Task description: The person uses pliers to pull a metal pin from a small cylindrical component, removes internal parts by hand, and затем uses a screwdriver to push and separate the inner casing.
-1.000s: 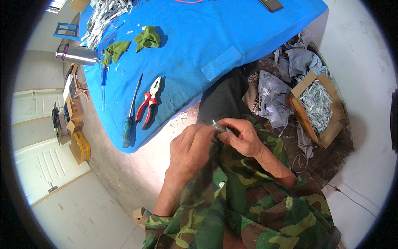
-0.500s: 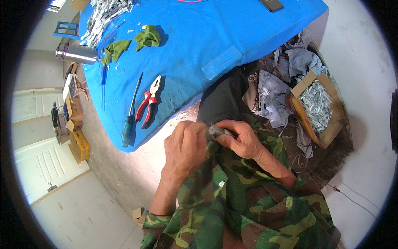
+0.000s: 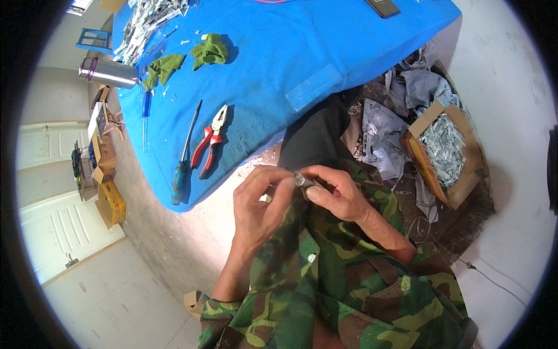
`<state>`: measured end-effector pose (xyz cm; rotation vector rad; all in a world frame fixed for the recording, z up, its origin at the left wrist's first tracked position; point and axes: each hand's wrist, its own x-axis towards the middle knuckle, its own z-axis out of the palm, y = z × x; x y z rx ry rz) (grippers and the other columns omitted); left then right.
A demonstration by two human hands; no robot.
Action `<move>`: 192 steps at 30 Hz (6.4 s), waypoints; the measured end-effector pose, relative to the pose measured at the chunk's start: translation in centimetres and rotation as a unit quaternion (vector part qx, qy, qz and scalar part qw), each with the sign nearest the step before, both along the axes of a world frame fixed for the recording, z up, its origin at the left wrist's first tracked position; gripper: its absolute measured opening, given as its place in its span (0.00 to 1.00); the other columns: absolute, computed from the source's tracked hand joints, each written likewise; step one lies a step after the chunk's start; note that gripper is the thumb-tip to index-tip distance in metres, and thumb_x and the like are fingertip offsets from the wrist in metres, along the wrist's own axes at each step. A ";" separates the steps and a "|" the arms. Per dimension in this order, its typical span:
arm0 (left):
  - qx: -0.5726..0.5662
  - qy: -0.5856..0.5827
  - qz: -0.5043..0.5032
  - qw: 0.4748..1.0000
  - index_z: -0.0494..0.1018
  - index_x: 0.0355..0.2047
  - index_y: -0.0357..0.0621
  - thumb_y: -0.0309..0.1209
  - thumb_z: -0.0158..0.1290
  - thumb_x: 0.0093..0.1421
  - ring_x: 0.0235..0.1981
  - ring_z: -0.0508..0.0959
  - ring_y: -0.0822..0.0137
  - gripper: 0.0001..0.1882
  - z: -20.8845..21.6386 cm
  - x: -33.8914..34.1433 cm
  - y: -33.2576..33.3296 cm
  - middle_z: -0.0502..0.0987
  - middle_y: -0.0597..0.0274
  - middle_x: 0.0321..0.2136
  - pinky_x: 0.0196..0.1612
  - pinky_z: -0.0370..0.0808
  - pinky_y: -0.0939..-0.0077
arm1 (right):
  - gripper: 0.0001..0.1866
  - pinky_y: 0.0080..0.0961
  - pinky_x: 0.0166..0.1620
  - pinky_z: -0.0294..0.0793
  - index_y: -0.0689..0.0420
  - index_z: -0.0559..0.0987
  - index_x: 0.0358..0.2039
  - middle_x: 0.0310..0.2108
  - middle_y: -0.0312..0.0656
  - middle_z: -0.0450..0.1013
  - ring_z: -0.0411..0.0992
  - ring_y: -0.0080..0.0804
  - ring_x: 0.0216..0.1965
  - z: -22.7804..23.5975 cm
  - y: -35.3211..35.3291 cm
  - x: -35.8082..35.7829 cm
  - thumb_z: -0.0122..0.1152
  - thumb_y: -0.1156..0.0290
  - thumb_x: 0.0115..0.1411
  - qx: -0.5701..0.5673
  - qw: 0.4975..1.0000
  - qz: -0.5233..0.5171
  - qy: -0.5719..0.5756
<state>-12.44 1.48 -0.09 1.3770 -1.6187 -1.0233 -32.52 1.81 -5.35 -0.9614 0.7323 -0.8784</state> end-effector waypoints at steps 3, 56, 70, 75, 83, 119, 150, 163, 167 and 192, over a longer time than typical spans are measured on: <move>0.044 0.047 0.015 0.998 0.79 0.38 0.34 0.28 0.58 0.66 0.29 0.77 0.73 0.08 -0.4 0.1 0.3 0.81 0.59 0.33 0.34 0.75 0.79 | 0.18 0.15 0.37 0.68 0.65 0.78 0.54 0.33 0.27 0.72 0.67 0.13 0.34 -0.1 0.0 0.0 0.60 0.67 0.69 -0.013 0.999 0.004 0.036; -0.154 -0.258 -0.073 0.951 0.75 0.36 0.39 0.18 0.60 0.56 0.31 0.79 0.57 0.08 0.0 -0.3 0.7 0.74 0.56 0.35 0.31 0.78 0.64 | 0.17 0.14 0.32 0.65 0.64 0.78 0.55 0.31 0.29 0.74 0.67 0.12 0.30 -1.8 -0.2 -0.1 0.57 0.69 0.71 0.058 0.996 0.063 -0.024; -0.156 -0.297 -0.075 0.939 0.76 0.38 0.40 0.20 0.61 0.56 0.32 0.80 0.58 0.09 0.1 -0.4 0.7 0.75 0.57 0.34 0.29 0.78 0.65 | 0.15 0.17 0.36 0.71 0.67 0.79 0.52 0.32 0.31 0.75 0.70 0.15 0.33 -1.2 -0.2 -0.2 0.56 0.71 0.71 0.029 0.998 0.046 0.038; -0.166 -0.297 -0.095 0.935 0.79 0.38 0.41 0.21 0.64 0.55 0.34 0.81 0.59 0.10 0.3 0.3 0.2 0.76 0.58 0.35 0.32 0.80 0.66 | 0.14 0.18 0.37 0.72 0.68 0.79 0.51 0.32 0.33 0.76 0.71 0.16 0.33 -1.5 -0.4 -0.1 0.57 0.71 0.70 0.022 0.998 0.041 0.040; -0.171 -0.345 -0.125 0.914 0.80 0.38 0.40 0.21 0.64 0.53 0.35 0.80 0.60 0.11 0.2 0.9 0.4 0.76 0.59 0.35 0.32 0.80 0.67 | 0.14 0.20 0.37 0.74 0.67 0.80 0.50 0.32 0.37 0.78 0.72 0.17 0.34 -2.4 -0.3 0.8 0.61 0.71 0.69 0.016 0.997 0.040 0.068; -0.119 -0.234 0.052 0.963 0.73 0.34 0.35 0.16 0.57 0.57 0.26 0.76 0.58 0.06 -3.8 -0.2 1.5 0.75 0.51 0.33 0.27 0.72 0.67 | 0.14 0.23 0.42 0.76 0.65 0.79 0.50 0.36 0.44 0.81 0.76 0.21 0.38 -3.2 -0.3 1.9 0.62 0.73 0.66 -0.084 0.988 0.009 0.127; 0.016 -0.260 0.094 0.961 0.77 0.35 0.36 0.17 0.56 0.60 0.27 0.79 0.64 0.04 -2.7 3.6 1.5 0.80 0.57 0.30 0.33 0.76 0.72 | 0.19 0.15 0.41 0.73 0.64 0.79 0.53 0.39 0.32 0.78 0.72 0.13 0.38 -3.9 -0.1 0.8 0.67 0.70 0.65 0.056 0.996 -0.071 -0.011; 0.051 -0.146 0.041 0.987 0.82 0.39 0.36 0.24 0.61 0.62 0.30 0.81 0.68 0.06 0.3 2.0 1.4 0.83 0.57 0.36 0.31 0.77 0.78 | 0.18 0.22 0.48 0.76 0.62 0.81 0.50 0.43 0.39 0.81 0.76 0.20 0.44 -1.8 -0.6 1.2 0.71 0.74 0.59 -0.058 0.988 -0.053 0.132; 0.011 -0.101 0.038 0.994 0.82 0.40 0.37 0.21 0.63 0.60 0.30 0.80 0.73 0.07 0.0 0.7 1.3 0.82 0.59 0.35 0.29 0.75 0.81 | 0.17 0.22 0.46 0.76 0.61 0.81 0.48 0.41 0.38 0.80 0.76 0.21 0.42 -1.9 -0.6 1.6 0.71 0.76 0.57 -0.079 0.986 -0.052 0.135; 0.051 -0.105 0.021 0.993 0.77 0.36 0.33 0.20 0.55 0.63 0.26 0.77 0.75 0.03 -1.9 0.8 1.2 0.78 0.60 0.28 0.29 0.75 0.80 | 0.16 0.21 0.36 0.74 0.62 0.82 0.45 0.36 0.39 0.79 0.75 0.21 0.34 -2.9 -0.5 1.9 0.72 0.79 0.55 -0.149 0.975 -0.041 0.159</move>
